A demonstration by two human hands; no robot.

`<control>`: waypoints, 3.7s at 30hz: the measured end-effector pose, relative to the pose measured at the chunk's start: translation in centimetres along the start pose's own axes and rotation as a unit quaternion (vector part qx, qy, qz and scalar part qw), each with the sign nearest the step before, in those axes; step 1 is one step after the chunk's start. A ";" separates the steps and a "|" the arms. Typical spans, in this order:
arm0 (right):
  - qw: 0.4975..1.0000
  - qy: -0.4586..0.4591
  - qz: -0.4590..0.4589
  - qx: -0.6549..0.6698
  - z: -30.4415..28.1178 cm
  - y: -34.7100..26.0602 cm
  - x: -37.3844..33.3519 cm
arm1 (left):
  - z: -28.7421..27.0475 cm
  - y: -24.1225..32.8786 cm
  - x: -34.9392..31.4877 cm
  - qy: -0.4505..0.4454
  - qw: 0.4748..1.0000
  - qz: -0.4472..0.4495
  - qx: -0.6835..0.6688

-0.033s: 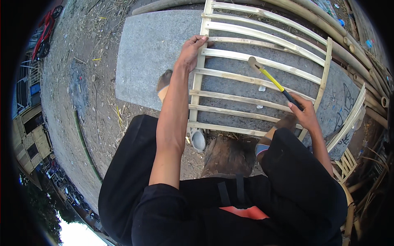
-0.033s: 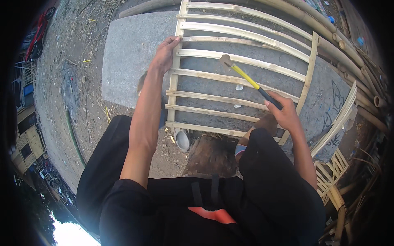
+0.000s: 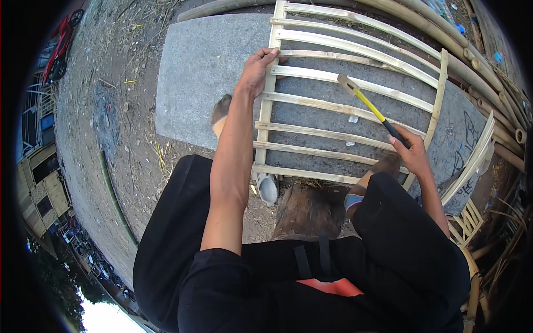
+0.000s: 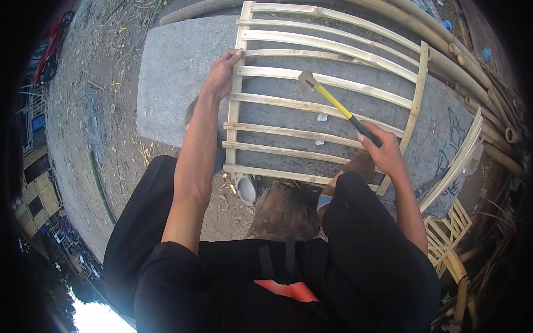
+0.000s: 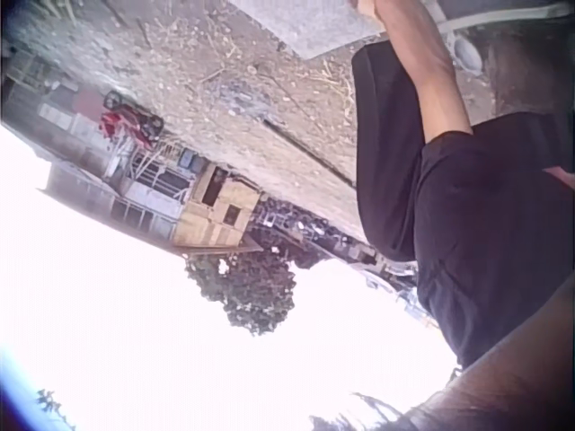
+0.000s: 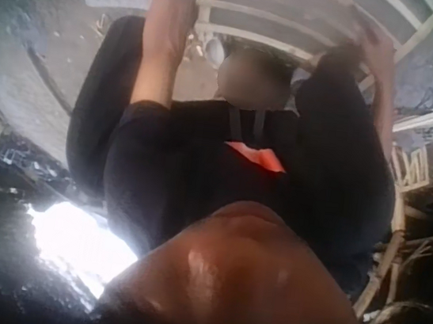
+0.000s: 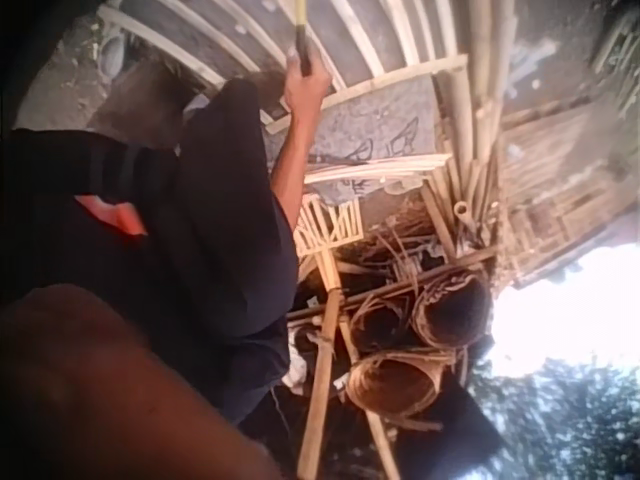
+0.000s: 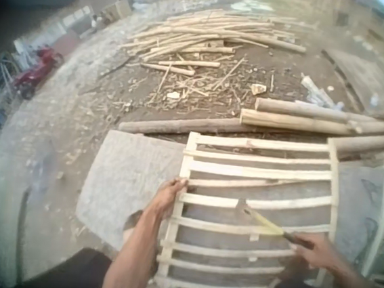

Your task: The person assembles a bamboo furniture part by aligning small wooden slats and securing them into a frame using a hammer and small nails.

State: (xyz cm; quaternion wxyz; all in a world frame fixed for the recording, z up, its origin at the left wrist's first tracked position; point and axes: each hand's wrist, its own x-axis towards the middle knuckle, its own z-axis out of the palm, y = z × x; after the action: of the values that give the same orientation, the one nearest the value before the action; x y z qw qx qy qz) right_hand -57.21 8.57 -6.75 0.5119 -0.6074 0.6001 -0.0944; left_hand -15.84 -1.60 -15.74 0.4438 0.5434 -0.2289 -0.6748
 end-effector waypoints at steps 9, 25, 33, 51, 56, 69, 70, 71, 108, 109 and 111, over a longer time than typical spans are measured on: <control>0.978 0.067 0.039 0.194 1.6 2.3 0.0 | 0.9 -0.3 0.1 -0.015 1.000 0.014 0.009; 0.965 0.059 0.044 0.252 2.7 4.3 -1.1 | 0.6 0.0 0.0 -0.017 0.998 -0.001 0.067; 0.965 0.064 0.047 0.250 2.7 4.1 -1.1 | 0.5 -0.3 0.1 -0.007 0.993 0.031 0.118; 0.964 0.070 0.040 0.253 3.0 4.4 -1.0 | 0.1 -0.6 2.1 0.079 0.985 0.091 0.123; 0.965 0.075 0.037 0.249 3.1 4.4 -0.9 | 0.1 -0.4 1.7 0.117 0.981 0.090 0.124; 0.981 0.086 0.047 0.168 3.9 4.9 -1.1 | 0.2 -0.7 1.4 0.142 0.967 0.100 0.188; 0.982 0.090 0.048 0.156 3.8 4.8 -1.2 | 0.7 -0.8 1.4 0.141 0.964 0.114 0.194; 0.984 0.092 0.049 0.145 3.7 4.4 -1.2 | 0.7 -0.9 1.4 0.143 0.960 0.128 0.202; 0.895 0.395 -0.005 0.206 -14.1 11.6 9.8 | 1.0 -2.4 1.3 0.187 0.870 0.254 0.379; 0.894 0.392 -0.007 0.217 -14.3 12.5 9.8 | 1.2 -2.4 1.3 0.187 0.871 0.248 0.379; 0.907 0.365 0.011 0.210 -13.8 12.6 9.9 | 1.0 -2.1 1.2 0.183 0.871 0.246 0.384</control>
State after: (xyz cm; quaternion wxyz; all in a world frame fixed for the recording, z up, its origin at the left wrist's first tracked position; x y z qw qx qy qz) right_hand -72.62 -3.56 -14.63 0.3733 -0.4023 0.7181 -0.4279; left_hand -17.49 -1.71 -17.70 0.3855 0.7112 -0.5107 -0.2911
